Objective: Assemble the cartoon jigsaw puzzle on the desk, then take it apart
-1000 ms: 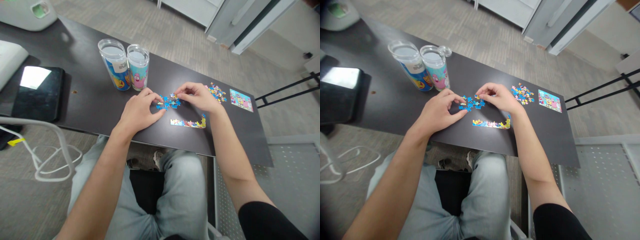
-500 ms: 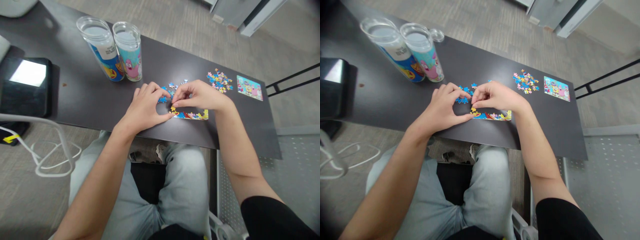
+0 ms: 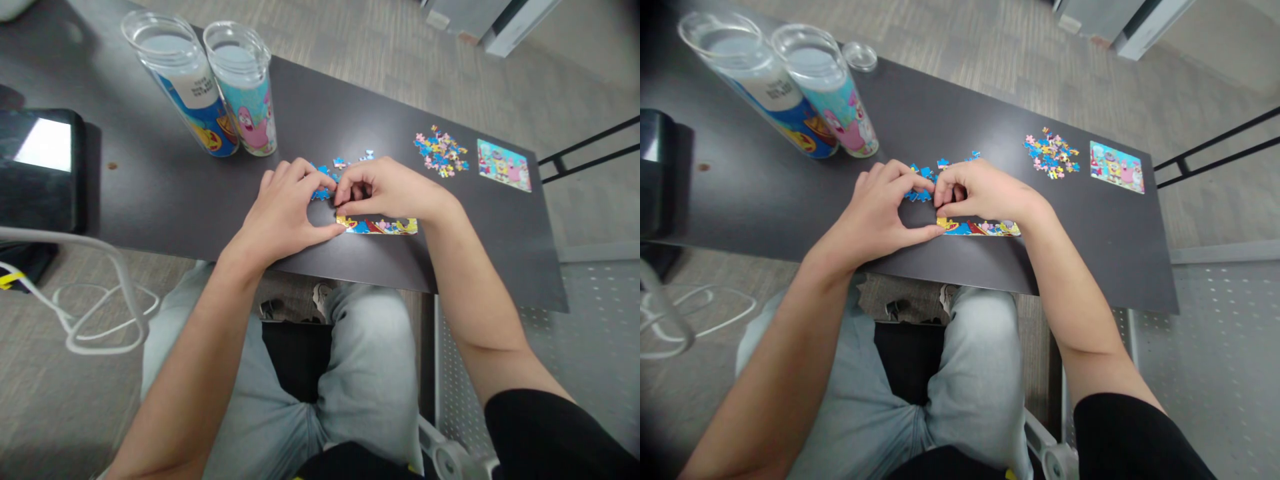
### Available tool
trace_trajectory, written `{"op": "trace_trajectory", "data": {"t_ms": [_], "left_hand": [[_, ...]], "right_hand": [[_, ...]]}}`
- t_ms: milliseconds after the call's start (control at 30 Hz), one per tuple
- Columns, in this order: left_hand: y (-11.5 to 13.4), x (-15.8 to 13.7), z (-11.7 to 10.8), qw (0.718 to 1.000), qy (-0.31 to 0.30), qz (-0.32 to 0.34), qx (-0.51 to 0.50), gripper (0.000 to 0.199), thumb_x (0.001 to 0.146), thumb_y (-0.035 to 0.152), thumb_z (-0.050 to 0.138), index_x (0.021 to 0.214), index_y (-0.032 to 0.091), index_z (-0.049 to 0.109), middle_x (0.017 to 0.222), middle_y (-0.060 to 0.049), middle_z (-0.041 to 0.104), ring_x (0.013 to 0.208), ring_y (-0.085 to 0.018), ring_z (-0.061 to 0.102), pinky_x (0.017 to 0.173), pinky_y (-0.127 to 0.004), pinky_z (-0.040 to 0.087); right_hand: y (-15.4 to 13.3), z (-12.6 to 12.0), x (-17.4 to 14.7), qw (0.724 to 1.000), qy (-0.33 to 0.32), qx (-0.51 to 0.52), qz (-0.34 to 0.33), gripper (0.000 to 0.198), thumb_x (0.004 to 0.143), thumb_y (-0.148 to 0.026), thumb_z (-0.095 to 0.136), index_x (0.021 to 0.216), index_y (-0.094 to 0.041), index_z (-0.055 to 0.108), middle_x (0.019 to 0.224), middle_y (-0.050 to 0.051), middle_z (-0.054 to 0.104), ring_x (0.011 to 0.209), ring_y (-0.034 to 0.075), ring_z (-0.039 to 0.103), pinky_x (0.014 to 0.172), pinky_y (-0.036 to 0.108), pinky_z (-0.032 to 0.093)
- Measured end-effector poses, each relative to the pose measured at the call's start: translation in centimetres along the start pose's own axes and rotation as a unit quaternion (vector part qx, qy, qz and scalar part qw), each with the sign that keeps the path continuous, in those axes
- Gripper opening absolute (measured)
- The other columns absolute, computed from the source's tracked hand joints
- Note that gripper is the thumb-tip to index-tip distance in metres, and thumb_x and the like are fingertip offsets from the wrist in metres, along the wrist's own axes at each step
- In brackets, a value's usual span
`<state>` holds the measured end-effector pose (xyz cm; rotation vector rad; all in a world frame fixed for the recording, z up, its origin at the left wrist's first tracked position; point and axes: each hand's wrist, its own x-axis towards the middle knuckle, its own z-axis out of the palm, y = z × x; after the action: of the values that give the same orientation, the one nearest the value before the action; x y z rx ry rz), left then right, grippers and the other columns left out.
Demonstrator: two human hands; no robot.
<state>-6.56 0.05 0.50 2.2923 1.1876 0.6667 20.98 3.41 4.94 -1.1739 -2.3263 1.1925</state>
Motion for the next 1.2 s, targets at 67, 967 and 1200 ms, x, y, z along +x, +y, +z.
{"op": "trace_trajectory", "data": {"t_ms": [67,967,1200], "left_hand": [[-0.1,0.0,0.1,1.0,0.002,0.001,-0.007,0.058,0.092,0.05,0.108,0.139,0.031,0.081,0.144,-0.011,0.074,0.144,-0.046,0.07,0.133,-0.069,0.054],[-3.0,0.1,-0.9,0.993,0.105,-0.054,-0.015,0.028,0.104,0.045,0.088,0.128,0.034,0.095,0.129,-0.006,0.078,0.097,-0.025,0.067,0.101,-0.05,0.063],[-3.2,0.2,-0.7,0.994,0.103,-0.045,-0.017,0.023,0.105,0.047,0.088,0.123,0.035,0.098,0.127,-0.006,0.079,0.102,-0.028,0.069,0.1,-0.05,0.062]], "right_hand": [[0.3,0.0,0.0,1.0,0.009,-0.017,-0.017,0.031,0.099,-0.052,0.107,0.099,-0.028,0.088,0.096,0.002,0.085,0.083,0.021,0.068,0.076,0.039,0.055],[3.3,-1.4,0.2,0.969,0.164,-0.185,-0.002,0.007,0.114,-0.038,0.086,0.113,-0.031,0.086,0.11,0.008,0.081,0.095,0.031,0.07,0.105,0.055,0.061],[2.7,1.3,1.7,0.972,0.155,-0.163,-0.062,0.018,0.115,-0.046,0.088,0.126,-0.032,0.091,0.117,0.008,0.079,0.104,0.033,0.072,0.106,0.052,0.06]]}}
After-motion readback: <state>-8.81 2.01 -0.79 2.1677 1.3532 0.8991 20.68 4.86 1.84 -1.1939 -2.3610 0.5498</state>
